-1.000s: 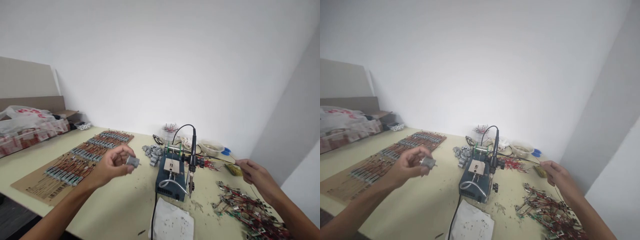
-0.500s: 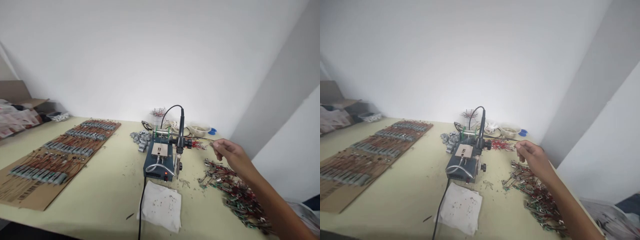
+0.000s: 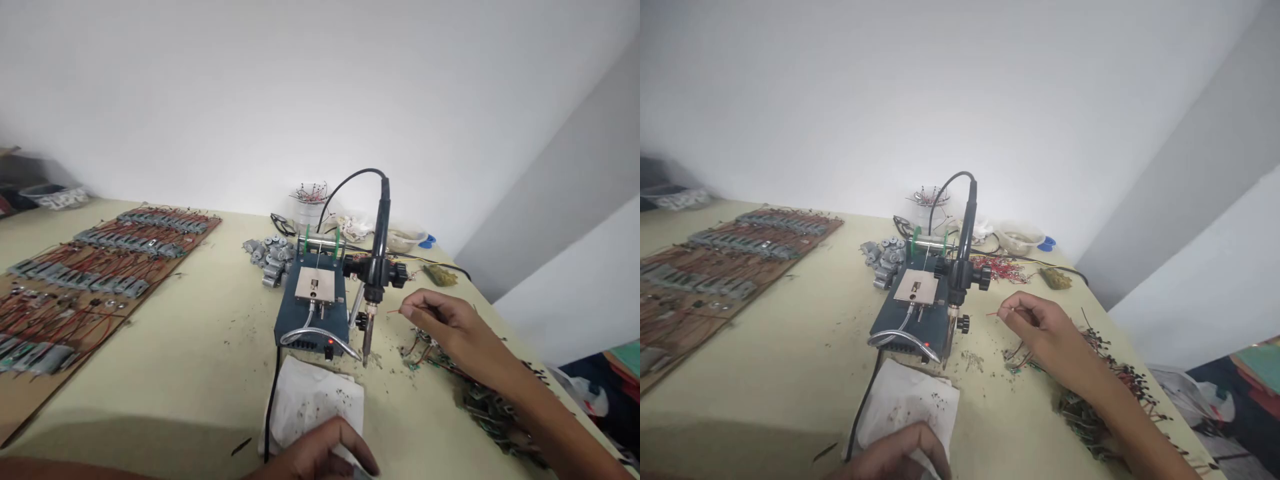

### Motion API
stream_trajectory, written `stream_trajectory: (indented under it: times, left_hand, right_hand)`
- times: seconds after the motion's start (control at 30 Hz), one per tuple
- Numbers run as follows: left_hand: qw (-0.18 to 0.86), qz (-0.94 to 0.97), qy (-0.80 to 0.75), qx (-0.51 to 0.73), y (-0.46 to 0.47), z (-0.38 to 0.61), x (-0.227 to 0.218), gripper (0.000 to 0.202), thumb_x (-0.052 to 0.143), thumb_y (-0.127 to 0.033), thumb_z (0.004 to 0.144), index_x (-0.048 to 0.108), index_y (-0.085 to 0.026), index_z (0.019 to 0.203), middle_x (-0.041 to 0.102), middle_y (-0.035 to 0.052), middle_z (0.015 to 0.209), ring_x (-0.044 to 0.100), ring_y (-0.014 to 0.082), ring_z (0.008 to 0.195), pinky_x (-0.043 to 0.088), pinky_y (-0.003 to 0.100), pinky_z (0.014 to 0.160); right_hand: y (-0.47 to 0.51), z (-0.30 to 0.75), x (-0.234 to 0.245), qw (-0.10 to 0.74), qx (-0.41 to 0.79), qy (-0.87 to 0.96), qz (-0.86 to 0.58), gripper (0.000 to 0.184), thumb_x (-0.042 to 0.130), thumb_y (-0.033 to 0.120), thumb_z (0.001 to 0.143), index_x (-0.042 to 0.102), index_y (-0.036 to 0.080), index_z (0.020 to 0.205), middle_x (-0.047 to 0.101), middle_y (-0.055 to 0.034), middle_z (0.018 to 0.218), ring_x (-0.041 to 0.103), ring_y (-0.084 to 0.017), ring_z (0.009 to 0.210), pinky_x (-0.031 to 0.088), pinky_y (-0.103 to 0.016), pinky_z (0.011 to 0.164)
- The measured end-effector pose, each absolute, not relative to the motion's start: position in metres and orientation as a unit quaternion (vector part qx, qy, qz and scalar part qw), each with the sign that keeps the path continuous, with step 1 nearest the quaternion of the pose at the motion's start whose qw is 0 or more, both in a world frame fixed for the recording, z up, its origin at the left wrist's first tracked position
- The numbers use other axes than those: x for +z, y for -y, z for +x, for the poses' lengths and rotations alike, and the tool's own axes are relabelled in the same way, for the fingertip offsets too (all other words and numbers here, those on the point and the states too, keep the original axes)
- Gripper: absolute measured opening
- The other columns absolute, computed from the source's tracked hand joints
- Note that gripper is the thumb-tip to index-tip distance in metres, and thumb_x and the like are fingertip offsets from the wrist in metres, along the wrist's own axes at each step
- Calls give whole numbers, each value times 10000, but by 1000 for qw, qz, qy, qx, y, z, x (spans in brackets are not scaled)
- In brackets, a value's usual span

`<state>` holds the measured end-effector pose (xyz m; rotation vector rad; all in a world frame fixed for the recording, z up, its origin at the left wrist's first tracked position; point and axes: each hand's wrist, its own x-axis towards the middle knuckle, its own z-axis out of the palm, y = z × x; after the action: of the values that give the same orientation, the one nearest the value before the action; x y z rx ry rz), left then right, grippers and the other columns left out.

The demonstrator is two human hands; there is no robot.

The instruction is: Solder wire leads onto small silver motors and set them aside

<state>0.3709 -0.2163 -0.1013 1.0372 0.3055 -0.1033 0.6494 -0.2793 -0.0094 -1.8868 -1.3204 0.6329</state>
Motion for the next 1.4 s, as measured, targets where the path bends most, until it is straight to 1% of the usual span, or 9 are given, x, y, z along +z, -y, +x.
stream_trajectory:
  times: [0.13, 0.27, 0.43, 0.6, 0.73, 0.87, 0.97, 1.2, 1.4]
  left_hand:
    - [879, 429, -207, 8, 213, 375, -92, 657, 828, -717, 662, 469, -248, 950, 749, -16, 810, 422, 49, 439, 258, 211, 476]
    - [885, 372, -277, 26, 207, 377, -74, 656, 867, -674, 646, 506, -224, 958, 820, 99, 932, 544, 68, 440, 317, 203, 441]
    - [877, 361, -303, 91, 198, 380, -60, 511, 884, -550, 720, 590, -183, 920, 778, 34, 771, 541, 52, 368, 307, 180, 366]
    - [869, 348, -339, 96, 194, 380, -44, 419, 864, -474, 777, 608, -168, 907, 781, 40, 845, 641, 78, 463, 404, 162, 389]
    - [864, 347, -350, 104, 193, 378, -36, 350, 851, -401, 812, 609, -164, 902, 794, 48, 870, 648, 75, 463, 416, 144, 380]
    - [867, 348, -345, 94, 192, 378, -38, 314, 823, -365, 860, 593, -154, 899, 810, 72, 875, 631, 57, 432, 411, 119, 370]
    - [872, 333, -348, 87, 191, 378, -39, 282, 820, -311, 866, 589, -152, 889, 811, 69, 867, 632, 57, 429, 430, 113, 365]
    - [878, 333, -330, 99, 189, 379, -39, 225, 796, -287, 885, 628, -140, 867, 795, 53, 822, 659, 74, 460, 453, 106, 369]
    - [881, 343, -311, 91, 189, 377, -41, 203, 762, -279, 919, 626, -134, 879, 799, 68, 881, 670, 75, 477, 479, 112, 389]
  right_hand:
    - [283, 633, -5, 362, 274, 524, -720, 409, 573, 600, 990, 689, 226, 872, 531, -8, 769, 424, -163, 672, 327, -301, 577]
    - [285, 621, -6, 356, 290, 538, -707, 375, 582, 571, 1000, 709, 235, 893, 547, -8, 800, 468, -174, 726, 352, -316, 650]
    - [285, 612, -11, 383, 347, 515, -684, 345, 656, 543, 969, 709, 229, 837, 565, -3, 788, 474, -161, 718, 335, -305, 629]
    - [289, 604, -22, 407, 420, 482, -653, 278, 720, 491, 945, 704, 240, 829, 568, 27, 746, 445, -122, 660, 307, -274, 590]
    - [292, 596, -32, 433, 443, 474, -626, 210, 744, 446, 940, 728, 258, 847, 619, 25, 775, 470, -115, 663, 326, -261, 586]
    - [293, 591, -38, 450, 447, 462, -620, 181, 745, 443, 939, 752, 278, 867, 686, 9, 833, 546, -135, 719, 390, -267, 633]
    - [293, 591, -40, 447, 441, 459, -628, 198, 741, 467, 935, 757, 275, 891, 693, -4, 839, 534, -145, 708, 377, -280, 619]
    - [294, 590, -42, 436, 435, 456, -642, 229, 737, 493, 926, 743, 269, 879, 563, 10, 727, 498, -158, 678, 323, -296, 592]
    - [294, 589, -45, 444, 408, 467, -647, 188, 758, 456, 912, 750, 270, 887, 579, 9, 744, 457, -138, 648, 333, -275, 573]
